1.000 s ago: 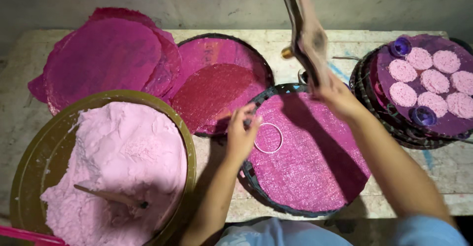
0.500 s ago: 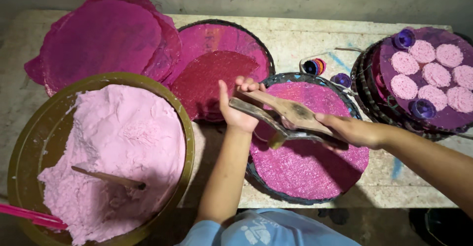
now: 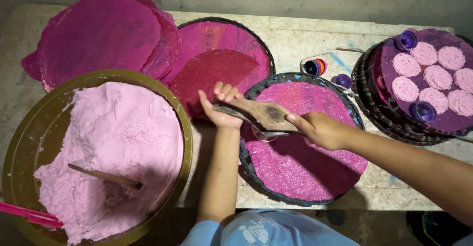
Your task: The person scoops pink dough from a large bowl and uses a wooden press to form round discs on a purple mat. The discs are arranged in a circular pattern on the mat, and the person repeats the scooping and pressing process throughout the clip.
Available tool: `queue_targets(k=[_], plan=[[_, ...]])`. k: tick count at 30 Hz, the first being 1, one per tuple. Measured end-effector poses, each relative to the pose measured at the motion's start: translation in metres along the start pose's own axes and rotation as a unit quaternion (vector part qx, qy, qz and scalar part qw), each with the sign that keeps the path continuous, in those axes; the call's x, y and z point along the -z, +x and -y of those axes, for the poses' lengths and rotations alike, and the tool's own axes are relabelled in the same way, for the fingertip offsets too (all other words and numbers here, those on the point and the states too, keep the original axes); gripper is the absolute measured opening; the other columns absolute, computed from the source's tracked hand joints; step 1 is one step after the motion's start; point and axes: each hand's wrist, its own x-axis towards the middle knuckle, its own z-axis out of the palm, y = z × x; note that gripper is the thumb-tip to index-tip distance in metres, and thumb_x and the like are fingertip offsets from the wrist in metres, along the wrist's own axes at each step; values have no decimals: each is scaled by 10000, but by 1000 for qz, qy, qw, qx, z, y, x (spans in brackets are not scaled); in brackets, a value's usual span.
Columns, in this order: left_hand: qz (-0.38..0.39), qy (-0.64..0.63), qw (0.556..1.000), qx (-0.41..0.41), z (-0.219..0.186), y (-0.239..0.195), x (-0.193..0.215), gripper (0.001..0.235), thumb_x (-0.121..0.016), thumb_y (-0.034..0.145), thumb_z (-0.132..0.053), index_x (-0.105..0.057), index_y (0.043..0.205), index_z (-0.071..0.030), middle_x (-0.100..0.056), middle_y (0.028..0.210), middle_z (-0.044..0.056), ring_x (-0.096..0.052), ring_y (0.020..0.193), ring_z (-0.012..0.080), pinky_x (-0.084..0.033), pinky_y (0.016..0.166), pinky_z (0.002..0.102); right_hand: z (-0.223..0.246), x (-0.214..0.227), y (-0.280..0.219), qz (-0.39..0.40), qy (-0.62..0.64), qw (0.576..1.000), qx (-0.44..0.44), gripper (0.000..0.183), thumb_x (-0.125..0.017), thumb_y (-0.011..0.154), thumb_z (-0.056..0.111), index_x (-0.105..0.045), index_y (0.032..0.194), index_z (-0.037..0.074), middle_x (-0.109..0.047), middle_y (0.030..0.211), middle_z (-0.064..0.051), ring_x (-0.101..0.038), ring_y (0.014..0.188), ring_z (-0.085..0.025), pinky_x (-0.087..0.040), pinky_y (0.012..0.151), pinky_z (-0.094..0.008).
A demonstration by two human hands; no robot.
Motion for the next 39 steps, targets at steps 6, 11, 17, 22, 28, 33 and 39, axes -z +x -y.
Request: queue_targets(k=[6,11,17,22,28,33,39], plan=[[-20,-20,1000,-11,29,4,22,420,-567,986,-580,-517,861,-181,-483,745,-62,-507,722,110,-492,816,344,-10,11,-8,-61,-63,996,13,721,-280,1000,608,-725,963,41,-721,776,-185,-708,794,-368,-530,799,-493],[-10,6,1000,-3,24,24,12,434,-525,978,-584,-506,815,-182,-458,701,-66,-470,674,110,-469,774,333,3,9,-7,-131,-116,985,-8,647,-335,1016,564,-729,1036,52,-738,847,-226,-705,880,-426,-519,846,-533],[-8,66,998,-4,-2,29,-15,506,-448,990,-639,-481,777,-182,-421,648,-67,-422,602,111,-426,710,331,12,-6,6,-159,-71,984,46,568,-359,1017,503,-713,1097,65,-709,798,-243,-699,816,-442,-520,800,-544],[-41,85,995,-17,-10,10,-6,474,-434,988,-601,-477,767,-183,-417,635,-67,-412,588,107,-415,680,326,-3,-18,10,-107,-40,993,43,601,-357,1043,488,-713,982,7,-670,727,-245,-681,753,-428,-517,784,-536],[-1,11,1000,-15,36,5,30,442,-382,1072,-510,-534,835,-169,-538,730,-32,-524,682,142,-460,772,363,-27,7,4,-76,-102,992,-19,618,-306,1043,523,-740,996,85,-686,685,-177,-694,675,-331,-526,781,-490],[-73,261,954,131,42,10,-39,524,-452,925,-509,-610,1126,-51,-642,1163,130,-604,1143,241,-458,1078,420,-31,62,-37,-128,-70,989,-37,587,-428,999,583,-758,1071,104,-662,678,-190,-667,642,-292,-558,683,-491],[255,735,582,239,60,-49,-125,540,-648,925,-352,-503,1363,-72,-567,1322,142,-544,1241,264,-425,1075,409,-14,48,-98,-100,-79,989,71,584,-614,832,642,-761,1064,126,-695,696,-73,-613,608,-232,-557,583,-388]])
